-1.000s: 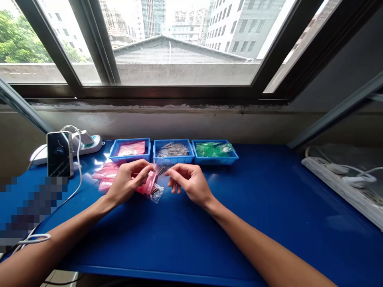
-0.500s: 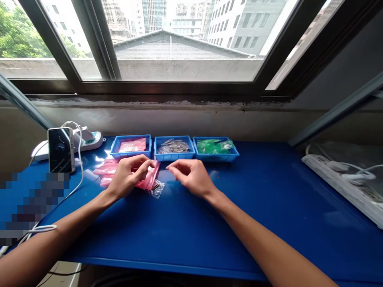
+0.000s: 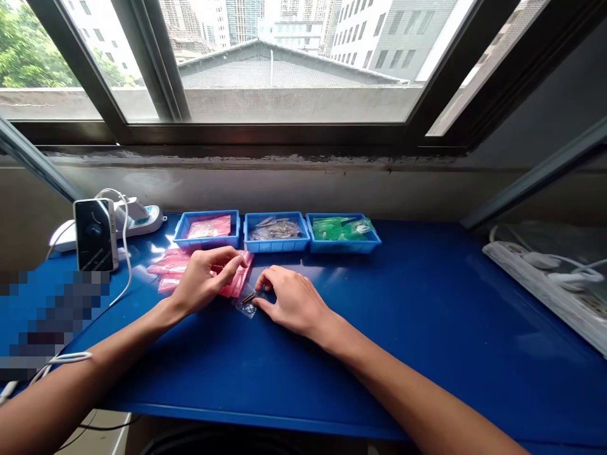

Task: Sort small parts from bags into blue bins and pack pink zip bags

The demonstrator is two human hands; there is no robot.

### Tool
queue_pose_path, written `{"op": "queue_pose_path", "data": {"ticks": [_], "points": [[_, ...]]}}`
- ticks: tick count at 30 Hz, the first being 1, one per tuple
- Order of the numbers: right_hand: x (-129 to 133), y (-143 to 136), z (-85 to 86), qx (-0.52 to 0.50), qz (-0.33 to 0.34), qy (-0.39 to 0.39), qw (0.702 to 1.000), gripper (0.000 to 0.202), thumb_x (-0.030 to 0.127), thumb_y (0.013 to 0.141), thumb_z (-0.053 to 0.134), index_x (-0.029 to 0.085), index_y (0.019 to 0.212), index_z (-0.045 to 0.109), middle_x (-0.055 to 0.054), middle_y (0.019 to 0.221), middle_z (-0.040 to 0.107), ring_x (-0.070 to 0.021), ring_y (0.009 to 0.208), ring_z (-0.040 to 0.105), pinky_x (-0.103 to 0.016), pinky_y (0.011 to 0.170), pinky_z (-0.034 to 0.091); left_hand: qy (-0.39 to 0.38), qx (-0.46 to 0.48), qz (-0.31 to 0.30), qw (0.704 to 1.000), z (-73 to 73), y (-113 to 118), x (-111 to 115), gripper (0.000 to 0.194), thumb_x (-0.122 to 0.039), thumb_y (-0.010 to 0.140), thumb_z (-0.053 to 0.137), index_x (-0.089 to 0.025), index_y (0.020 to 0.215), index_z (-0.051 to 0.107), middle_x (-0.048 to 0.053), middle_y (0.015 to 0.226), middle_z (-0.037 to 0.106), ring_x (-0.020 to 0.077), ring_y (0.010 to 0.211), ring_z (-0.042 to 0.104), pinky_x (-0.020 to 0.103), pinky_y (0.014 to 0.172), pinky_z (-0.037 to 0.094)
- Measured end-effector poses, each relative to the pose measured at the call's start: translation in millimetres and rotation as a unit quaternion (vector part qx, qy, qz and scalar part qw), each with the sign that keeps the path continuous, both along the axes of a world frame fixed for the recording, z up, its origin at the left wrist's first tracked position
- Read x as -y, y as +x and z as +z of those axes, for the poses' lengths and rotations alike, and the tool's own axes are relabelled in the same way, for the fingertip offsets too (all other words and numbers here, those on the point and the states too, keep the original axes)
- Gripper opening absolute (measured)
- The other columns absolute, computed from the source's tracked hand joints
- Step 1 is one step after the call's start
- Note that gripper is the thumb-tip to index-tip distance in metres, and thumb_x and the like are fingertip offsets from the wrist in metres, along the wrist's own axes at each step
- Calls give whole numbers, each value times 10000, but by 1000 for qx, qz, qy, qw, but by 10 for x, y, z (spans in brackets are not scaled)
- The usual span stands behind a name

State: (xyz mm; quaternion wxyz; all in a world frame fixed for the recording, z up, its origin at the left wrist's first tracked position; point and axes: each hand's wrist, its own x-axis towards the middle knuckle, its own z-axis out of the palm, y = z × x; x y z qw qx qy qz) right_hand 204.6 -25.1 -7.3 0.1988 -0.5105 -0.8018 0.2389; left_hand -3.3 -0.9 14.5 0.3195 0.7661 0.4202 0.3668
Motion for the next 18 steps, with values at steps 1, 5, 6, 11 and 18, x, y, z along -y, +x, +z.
{"op": "queue_pose_path", "data": {"ticks": [1, 5, 6, 11, 18], "points": [[-2, 6, 0, -14, 0, -6, 1000, 112, 234, 825, 797, 203, 874, 701, -38, 870, 745, -198, 759, 654, -297, 652, 456, 6, -7, -2, 1000, -5, -1, 0, 322, -348, 1012, 554, -135, 837, 720, 22, 676, 689, 108, 545, 552, 198, 512, 404], [-35, 56, 22, -121, 8, -65, 991, 55, 221, 837, 716, 201, 793, 690, -20, 768, 745, -171, 677, 645, -278, 606, 464, 48, -50, -26, 997, -26, -7, -3, 278, -285, 1019, 548, -149, 852, 725, 21, 710, 717, 107, 559, 576, 199, 524, 412], [-47, 73, 33, -153, 6, -84, 985, 69, 237, 843, 705, 198, 789, 687, -22, 761, 748, -167, 662, 651, -273, 596, 471, 64, -63, -35, 995, -33, -9, -5, 256, -266, 1016, 554, -154, 864, 727, 23, 741, 730, 108, 572, 583, 200, 533, 419], [-85, 123, 91, -279, -2, -146, 949, 187, 350, 842, 762, 191, 838, 664, -60, 830, 789, -205, 729, 734, -294, 643, 551, 86, -96, -60, 990, -55, -13, -14, 161, -278, 989, 625, -175, 997, 749, 33, 831, 753, 108, 581, 601, 211, 553, 461], [-78, 120, 119, -344, -34, -132, 929, 303, 452, 827, 800, 185, 929, 698, -60, 802, 785, -201, 700, 721, -296, 628, 546, -62, 15, -80, 995, -15, 7, -3, 280, -368, 949, 687, -137, 795, 729, 25, 662, 698, 111, 521, 603, 194, 499, 480]]}}
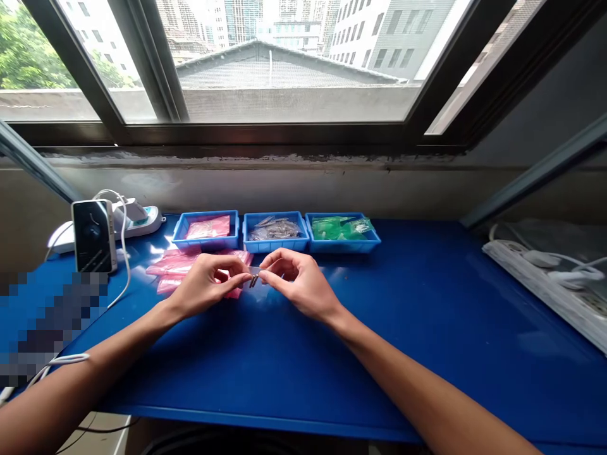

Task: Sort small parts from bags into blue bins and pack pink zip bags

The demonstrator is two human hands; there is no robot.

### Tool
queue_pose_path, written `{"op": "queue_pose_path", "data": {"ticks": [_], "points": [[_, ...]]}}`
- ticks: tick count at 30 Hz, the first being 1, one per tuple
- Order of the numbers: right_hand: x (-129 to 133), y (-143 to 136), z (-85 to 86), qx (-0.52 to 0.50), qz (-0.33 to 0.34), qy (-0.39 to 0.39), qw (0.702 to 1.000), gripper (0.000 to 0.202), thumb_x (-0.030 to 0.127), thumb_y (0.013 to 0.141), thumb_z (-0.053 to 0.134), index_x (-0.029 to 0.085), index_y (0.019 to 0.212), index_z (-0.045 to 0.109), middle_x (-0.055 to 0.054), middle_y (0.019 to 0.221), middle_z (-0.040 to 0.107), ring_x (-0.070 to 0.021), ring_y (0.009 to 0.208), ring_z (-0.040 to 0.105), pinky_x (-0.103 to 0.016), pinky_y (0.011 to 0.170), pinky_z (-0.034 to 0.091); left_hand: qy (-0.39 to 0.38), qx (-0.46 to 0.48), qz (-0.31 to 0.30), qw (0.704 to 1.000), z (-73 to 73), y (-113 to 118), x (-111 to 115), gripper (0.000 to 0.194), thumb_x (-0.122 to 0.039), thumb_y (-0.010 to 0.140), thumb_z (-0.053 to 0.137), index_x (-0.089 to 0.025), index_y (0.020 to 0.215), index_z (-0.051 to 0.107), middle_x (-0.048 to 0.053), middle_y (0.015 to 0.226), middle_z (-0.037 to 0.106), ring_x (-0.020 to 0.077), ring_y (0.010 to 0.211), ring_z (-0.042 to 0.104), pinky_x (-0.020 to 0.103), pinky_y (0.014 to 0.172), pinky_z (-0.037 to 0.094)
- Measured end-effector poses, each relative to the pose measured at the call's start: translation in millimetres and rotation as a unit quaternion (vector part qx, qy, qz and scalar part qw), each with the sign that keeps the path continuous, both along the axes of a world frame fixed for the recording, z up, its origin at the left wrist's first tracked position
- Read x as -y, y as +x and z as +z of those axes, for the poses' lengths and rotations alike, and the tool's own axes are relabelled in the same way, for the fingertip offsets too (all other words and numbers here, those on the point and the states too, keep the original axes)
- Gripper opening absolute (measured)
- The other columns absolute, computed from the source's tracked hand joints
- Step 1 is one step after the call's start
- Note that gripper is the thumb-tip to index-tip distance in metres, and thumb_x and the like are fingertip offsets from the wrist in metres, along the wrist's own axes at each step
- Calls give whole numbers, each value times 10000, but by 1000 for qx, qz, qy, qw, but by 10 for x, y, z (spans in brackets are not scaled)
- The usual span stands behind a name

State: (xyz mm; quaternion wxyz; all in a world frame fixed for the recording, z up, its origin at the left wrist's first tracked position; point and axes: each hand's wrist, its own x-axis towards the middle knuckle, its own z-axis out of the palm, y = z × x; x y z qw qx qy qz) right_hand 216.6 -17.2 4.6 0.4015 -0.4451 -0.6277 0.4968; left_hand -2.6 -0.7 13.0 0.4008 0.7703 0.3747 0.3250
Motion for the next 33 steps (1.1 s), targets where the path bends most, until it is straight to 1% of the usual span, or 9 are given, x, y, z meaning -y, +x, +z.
{"op": "queue_pose_path", "data": {"ticks": [2, 6, 13, 16, 18, 20, 23, 27, 33], "points": [[-3, 4, 1, 13, 8, -12, 1000, 306, 452, 837, 791, 174, 949, 729, -56, 776, 777, -190, 674, 702, -286, 605, 526, -18, 25, 17, 999, 14, 5, -5, 330, -423, 932, 711, -133, 774, 730, 40, 703, 709, 124, 565, 614, 202, 518, 502], [0, -5, 11, 23, 10, -20, 1000, 318, 481, 848, 772, 165, 824, 747, -40, 699, 732, -152, 578, 628, -270, 541, 482, -30, 36, 30, 998, 38, 7, -17, 375, -472, 916, 725, -134, 753, 736, 39, 685, 688, 132, 599, 598, 200, 516, 487], [11, -25, 34, -5, -1, -39, 999, 373, 538, 824, 788, 174, 773, 727, -2, 604, 650, -115, 489, 538, -238, 444, 418, -93, 60, 26, 994, 87, 15, -12, 448, -556, 869, 758, -139, 715, 701, -19, 548, 585, 77, 435, 458, 178, 396, 345], [13, -25, 28, -6, -8, -37, 999, 373, 539, 822, 798, 173, 788, 729, 21, 540, 612, -105, 441, 514, -231, 421, 399, -111, 69, 24, 991, 90, 19, 3, 436, -549, 870, 765, -142, 730, 695, -42, 497, 543, 70, 399, 443, 173, 385, 337], [21, -28, 13, -21, -12, -36, 999, 369, 530, 830, 802, 167, 832, 738, 17, 535, 636, -100, 406, 516, -229, 408, 400, -113, 81, 25, 990, 76, 18, 22, 401, -523, 897, 751, -144, 780, 699, -40, 493, 564, 80, 392, 485, 173, 389, 371], [34, -34, -12, -40, -18, -25, 999, 349, 507, 855, 792, 161, 876, 743, -21, 605, 712, -118, 421, 582, -227, 399, 414, -86, 88, 29, 992, 51, 14, 44, 341, -472, 938, 722, -143, 849, 712, -17, 544, 635, 98, 413, 556, 182, 410, 434], [61, -37, -61, -42, -39, 41, 998, 263, 428, 895, 771, 171, 948, 756, -96, 873, 817, -201, 626, 759, -245, 441, 515, 38, 64, 47, 996, 12, 5, 69, 193, -330, 980, 682, -151, 964, 752, 51, 769, 779, 145, 597, 722, 206, 529, 558], [104, -34, -99, -7, -84, 155, 984, 140, 283, 926, 739, 196, 1032, 765, -120, 1203, 803, -268, 886, 821, -313, 610, 659, 177, 38, 54, 982, -13, 4, 76, 155, -197, 993, 649, -177, 1103, 756, 87, 1096, 828, 189, 885, 807, 219, 664, 631], [147, -42, -63, 21, -96, 227, 969, 97, 225, 949, 714, 204, 1030, 764, -102, 1208, 807, -290, 959, 824, -359, 727, 706, 258, 46, 52, 964, -20, -3, 86, 161, -145, 1002, 641, -171, 1119, 748, 88, 1140, 825, 168, 901, 811, 228, 758, 653]]}}
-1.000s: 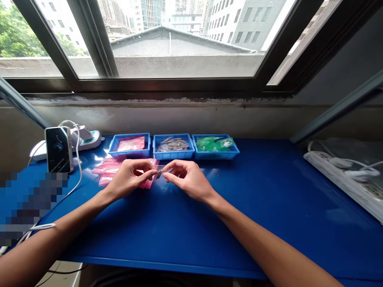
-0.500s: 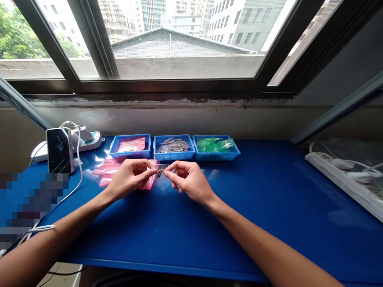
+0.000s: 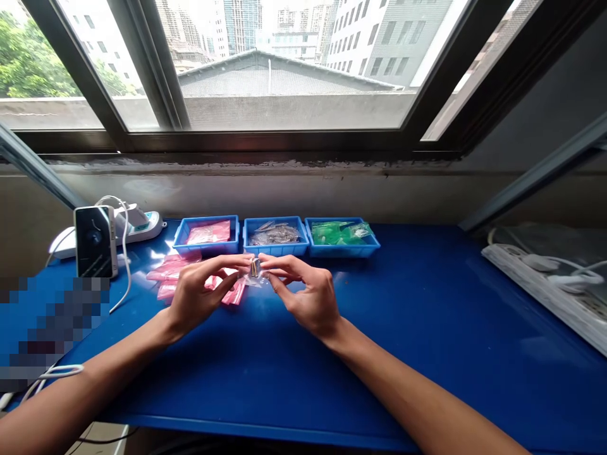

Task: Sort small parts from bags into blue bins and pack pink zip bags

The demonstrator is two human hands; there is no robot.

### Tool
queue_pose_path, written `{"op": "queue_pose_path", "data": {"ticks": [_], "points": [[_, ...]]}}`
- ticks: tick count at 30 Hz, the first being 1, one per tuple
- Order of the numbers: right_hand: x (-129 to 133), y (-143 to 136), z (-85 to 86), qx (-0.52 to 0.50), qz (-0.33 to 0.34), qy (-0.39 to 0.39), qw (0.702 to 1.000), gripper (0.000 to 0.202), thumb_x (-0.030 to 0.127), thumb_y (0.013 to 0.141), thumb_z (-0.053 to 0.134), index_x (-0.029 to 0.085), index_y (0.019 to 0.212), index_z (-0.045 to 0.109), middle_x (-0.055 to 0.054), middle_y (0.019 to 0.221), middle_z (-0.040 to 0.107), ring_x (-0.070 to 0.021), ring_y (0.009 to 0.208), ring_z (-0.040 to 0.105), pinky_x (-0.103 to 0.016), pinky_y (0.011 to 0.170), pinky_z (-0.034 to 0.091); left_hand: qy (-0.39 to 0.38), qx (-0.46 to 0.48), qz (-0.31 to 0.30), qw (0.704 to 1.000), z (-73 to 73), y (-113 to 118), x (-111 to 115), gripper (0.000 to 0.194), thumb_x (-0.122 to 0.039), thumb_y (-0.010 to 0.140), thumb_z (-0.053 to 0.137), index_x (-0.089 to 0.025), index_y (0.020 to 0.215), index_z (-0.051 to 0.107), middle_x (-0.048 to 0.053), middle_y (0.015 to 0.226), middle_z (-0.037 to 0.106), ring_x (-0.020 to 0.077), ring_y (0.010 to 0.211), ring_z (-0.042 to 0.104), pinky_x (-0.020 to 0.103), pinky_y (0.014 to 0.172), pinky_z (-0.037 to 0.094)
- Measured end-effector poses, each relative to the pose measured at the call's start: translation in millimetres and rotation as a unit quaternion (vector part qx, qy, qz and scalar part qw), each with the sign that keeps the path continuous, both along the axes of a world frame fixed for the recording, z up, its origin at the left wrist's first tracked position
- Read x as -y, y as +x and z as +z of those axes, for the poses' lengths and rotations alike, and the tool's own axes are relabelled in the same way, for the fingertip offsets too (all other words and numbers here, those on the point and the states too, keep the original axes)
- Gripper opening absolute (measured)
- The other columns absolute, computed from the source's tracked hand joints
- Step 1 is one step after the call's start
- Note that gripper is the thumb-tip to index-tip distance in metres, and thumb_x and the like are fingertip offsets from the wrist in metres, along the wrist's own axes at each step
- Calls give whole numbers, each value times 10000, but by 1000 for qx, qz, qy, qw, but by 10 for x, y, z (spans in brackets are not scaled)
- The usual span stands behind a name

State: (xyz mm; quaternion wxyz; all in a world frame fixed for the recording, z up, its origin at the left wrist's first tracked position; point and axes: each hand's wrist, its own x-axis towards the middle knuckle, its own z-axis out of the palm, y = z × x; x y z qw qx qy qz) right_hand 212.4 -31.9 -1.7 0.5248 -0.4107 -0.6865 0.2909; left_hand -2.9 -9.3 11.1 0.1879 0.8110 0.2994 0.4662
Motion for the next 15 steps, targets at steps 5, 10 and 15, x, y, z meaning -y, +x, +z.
{"op": "queue_pose_path", "data": {"ticks": [5, 10, 15], "points": [[-12, 8, -14, 6, 7, 26, 1000, 115, 215, 949, 711, 202, 1052, 761, -98, 1226, 802, -267, 948, 827, -327, 720, 696, -4, 0, 3, 1000, -21, -14, 3, 199, -160, 1006, 631, -176, 1175, 734, 80, 1081, 832, 170, 871, 810, 210, 695, 643], [-28, -12, 4, 2, 18, -5, 1000, 98, 269, 940, 724, 184, 947, 772, -83, 967, 836, -208, 729, 805, -289, 633, 641, -124, 28, 7, 992, 12, 10, 7, 137, -269, 983, 676, -160, 962, 755, 40, 797, 797, 139, 627, 737, 196, 571, 577], [-35, -32, 31, -32, 52, -123, 990, 295, 385, 960, 677, 175, 753, 689, 7, 545, 654, -118, 420, 584, -234, 456, 489, -352, 60, -51, 933, 67, 51, -4, 376, -442, 981, 663, -144, 750, 662, -34, 496, 596, 70, 386, 492, 161, 415, 396]]}}
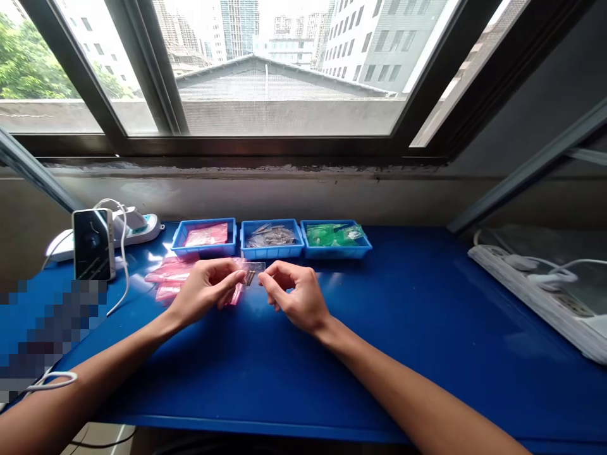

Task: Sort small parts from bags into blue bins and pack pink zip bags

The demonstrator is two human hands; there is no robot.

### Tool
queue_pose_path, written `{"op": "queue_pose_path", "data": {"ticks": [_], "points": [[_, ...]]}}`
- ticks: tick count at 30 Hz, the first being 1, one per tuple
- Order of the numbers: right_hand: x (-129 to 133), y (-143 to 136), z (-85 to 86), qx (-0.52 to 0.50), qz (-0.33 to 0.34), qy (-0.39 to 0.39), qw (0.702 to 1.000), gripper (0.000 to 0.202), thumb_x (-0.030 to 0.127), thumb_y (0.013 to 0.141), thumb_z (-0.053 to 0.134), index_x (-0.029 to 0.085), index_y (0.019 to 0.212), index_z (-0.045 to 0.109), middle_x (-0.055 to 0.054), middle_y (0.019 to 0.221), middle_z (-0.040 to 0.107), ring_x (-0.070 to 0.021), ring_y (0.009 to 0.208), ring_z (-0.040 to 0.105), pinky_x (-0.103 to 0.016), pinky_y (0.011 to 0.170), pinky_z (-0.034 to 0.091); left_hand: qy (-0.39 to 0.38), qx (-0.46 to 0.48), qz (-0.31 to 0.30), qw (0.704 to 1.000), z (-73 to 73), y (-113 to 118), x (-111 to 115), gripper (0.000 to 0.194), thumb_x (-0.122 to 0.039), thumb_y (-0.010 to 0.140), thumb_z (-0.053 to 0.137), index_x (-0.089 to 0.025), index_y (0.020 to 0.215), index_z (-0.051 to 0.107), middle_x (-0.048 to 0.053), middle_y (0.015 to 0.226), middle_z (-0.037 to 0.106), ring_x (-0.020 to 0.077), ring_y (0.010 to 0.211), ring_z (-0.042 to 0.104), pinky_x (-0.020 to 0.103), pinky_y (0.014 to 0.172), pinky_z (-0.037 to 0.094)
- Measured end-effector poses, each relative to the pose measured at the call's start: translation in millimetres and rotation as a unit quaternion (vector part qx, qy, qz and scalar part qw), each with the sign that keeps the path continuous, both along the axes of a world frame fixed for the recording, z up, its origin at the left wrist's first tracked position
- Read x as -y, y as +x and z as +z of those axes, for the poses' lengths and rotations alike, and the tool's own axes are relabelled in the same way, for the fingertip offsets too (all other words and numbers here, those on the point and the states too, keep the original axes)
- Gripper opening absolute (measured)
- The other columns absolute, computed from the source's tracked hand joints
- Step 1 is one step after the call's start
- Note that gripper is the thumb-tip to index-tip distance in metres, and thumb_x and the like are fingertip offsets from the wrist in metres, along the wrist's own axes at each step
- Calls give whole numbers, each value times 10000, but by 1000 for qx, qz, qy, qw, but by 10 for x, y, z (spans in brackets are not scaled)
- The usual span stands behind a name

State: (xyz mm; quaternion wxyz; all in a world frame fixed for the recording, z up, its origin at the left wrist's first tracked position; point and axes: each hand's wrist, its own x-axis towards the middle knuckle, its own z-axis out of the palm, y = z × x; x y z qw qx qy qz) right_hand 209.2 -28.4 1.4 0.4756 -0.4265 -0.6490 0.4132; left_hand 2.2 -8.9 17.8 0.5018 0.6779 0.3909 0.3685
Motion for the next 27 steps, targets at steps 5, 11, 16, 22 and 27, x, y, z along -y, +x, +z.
{"op": "queue_pose_path", "data": {"ticks": [5, 11, 16, 22, 27], "points": [[-12, 8, -15, -25, 14, -66, 997, 330, 440, 939, 679, 170, 750, 681, 30, 495, 585, -89, 381, 474, -216, 416, 401, -44, 24, -14, 999, 4, 7, -33, 431, -521, 926, 716, -135, 740, 672, -37, 481, 588, 55, 369, 441, 162, 414, 350], [-40, -3, -11, -22, 1, -74, 997, 335, 455, 906, 715, 152, 764, 723, 38, 467, 549, -80, 376, 448, -212, 414, 376, -47, 30, -5, 998, 2, -5, -42, 416, -523, 895, 749, -133, 761, 696, -52, 455, 537, 55, 366, 427, 153, 392, 307], [-60, -13, -36, -49, -2, -81, 996, 319, 458, 890, 760, 140, 891, 794, 31, 470, 594, -85, 338, 479, -210, 373, 366, -35, 29, 8, 999, 15, 1, -13, 392, -511, 898, 755, -130, 812, 720, -35, 470, 571, 74, 373, 486, 154, 381, 346], [-58, -14, -109, -74, -9, -16, 997, 200, 353, 909, 768, 183, 998, 823, -87, 908, 832, -210, 647, 789, -227, 433, 518, 95, 0, 33, 995, -39, -15, 16, 238, -363, 966, 698, -136, 933, 760, 59, 757, 767, 132, 530, 693, 192, 470, 530], [-26, 14, -112, 10, -46, 95, 994, 251, 240, 934, 723, 213, 1162, 823, -82, 1156, 823, -245, 869, 819, -292, 616, 660, 234, -36, 53, 970, -78, -50, 0, 221, -246, 985, 657, -163, 1170, 744, 86, 975, 819, 199, 842, 801, 217, 618, 621]]}}
